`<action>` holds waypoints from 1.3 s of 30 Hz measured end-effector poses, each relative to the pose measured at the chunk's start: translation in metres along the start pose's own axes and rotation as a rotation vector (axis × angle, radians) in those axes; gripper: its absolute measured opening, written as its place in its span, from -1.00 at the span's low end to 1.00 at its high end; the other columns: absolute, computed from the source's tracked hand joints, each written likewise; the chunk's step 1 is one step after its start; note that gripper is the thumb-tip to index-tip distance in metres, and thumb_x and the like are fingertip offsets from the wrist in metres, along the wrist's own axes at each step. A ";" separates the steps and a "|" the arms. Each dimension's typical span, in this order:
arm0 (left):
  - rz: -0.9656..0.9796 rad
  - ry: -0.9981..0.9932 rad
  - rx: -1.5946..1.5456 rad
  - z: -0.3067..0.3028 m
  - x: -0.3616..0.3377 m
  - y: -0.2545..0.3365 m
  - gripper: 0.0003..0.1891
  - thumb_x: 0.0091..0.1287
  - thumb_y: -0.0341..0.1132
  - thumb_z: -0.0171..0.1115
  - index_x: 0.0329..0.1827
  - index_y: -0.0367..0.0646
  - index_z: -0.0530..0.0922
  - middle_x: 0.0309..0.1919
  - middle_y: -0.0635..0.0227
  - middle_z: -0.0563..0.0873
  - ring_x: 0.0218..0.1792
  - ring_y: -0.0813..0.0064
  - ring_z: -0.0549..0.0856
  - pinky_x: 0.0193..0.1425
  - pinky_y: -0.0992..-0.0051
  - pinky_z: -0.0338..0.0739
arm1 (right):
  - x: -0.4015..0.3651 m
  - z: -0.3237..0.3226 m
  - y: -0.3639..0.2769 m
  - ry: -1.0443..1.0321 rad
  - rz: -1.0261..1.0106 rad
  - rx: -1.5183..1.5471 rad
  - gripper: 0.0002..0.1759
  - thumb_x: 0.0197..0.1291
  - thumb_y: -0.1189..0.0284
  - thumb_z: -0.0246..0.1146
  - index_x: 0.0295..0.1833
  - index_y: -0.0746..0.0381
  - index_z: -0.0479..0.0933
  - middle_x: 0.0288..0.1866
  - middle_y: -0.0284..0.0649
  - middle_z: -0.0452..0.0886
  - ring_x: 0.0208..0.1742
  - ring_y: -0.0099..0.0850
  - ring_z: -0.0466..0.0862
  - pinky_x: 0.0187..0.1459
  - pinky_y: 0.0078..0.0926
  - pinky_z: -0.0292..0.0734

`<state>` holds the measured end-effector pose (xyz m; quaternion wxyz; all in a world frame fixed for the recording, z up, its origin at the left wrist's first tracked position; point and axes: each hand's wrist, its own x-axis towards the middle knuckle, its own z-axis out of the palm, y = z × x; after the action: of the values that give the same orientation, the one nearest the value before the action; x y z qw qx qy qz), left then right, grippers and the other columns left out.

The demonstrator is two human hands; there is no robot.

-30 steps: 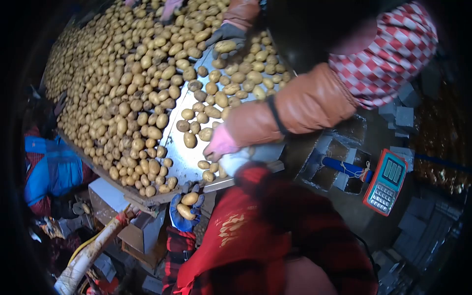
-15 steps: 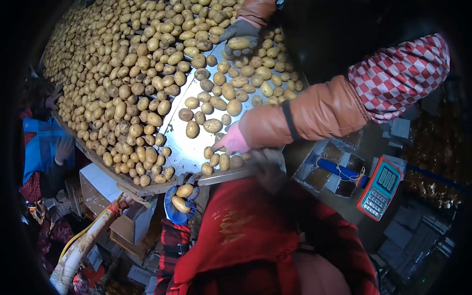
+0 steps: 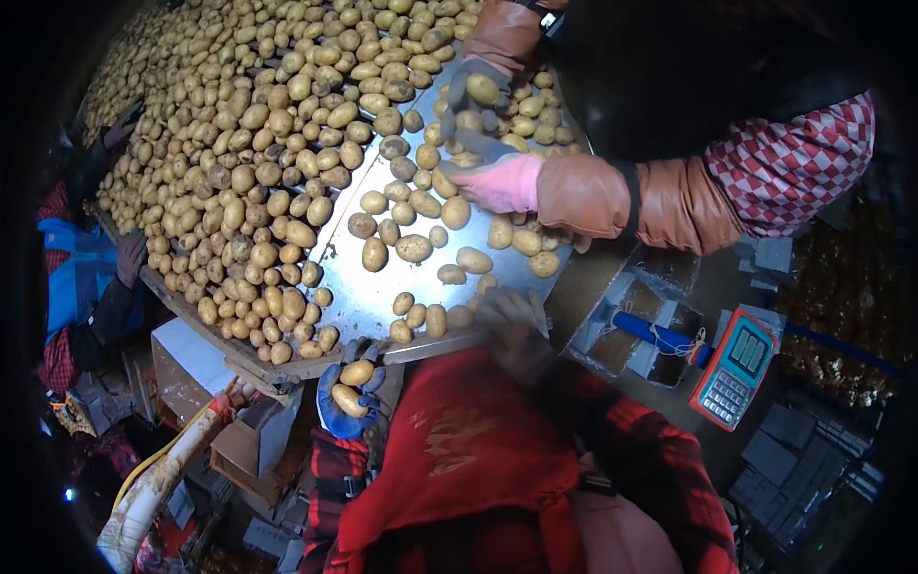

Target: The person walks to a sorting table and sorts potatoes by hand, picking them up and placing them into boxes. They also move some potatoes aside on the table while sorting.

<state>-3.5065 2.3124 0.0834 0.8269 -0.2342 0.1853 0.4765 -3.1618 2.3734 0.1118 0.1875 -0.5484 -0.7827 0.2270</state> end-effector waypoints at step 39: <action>-0.047 -0.190 -0.123 0.022 0.047 -0.018 -0.22 0.53 0.26 -0.03 0.68 0.04 0.16 0.47 0.12 0.52 0.45 0.05 0.48 0.55 -0.53 0.09 | 0.126 0.061 0.021 0.090 0.144 -0.279 -0.24 0.33 0.05 0.27 0.54 0.21 0.38 0.55 0.07 0.35 0.61 0.06 0.26 0.60 0.29 -0.04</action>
<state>-3.4667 2.3496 0.0801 0.8358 -0.2425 0.0707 0.4875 -3.2200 2.4895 0.0550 0.1276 -0.6333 -0.7562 0.1040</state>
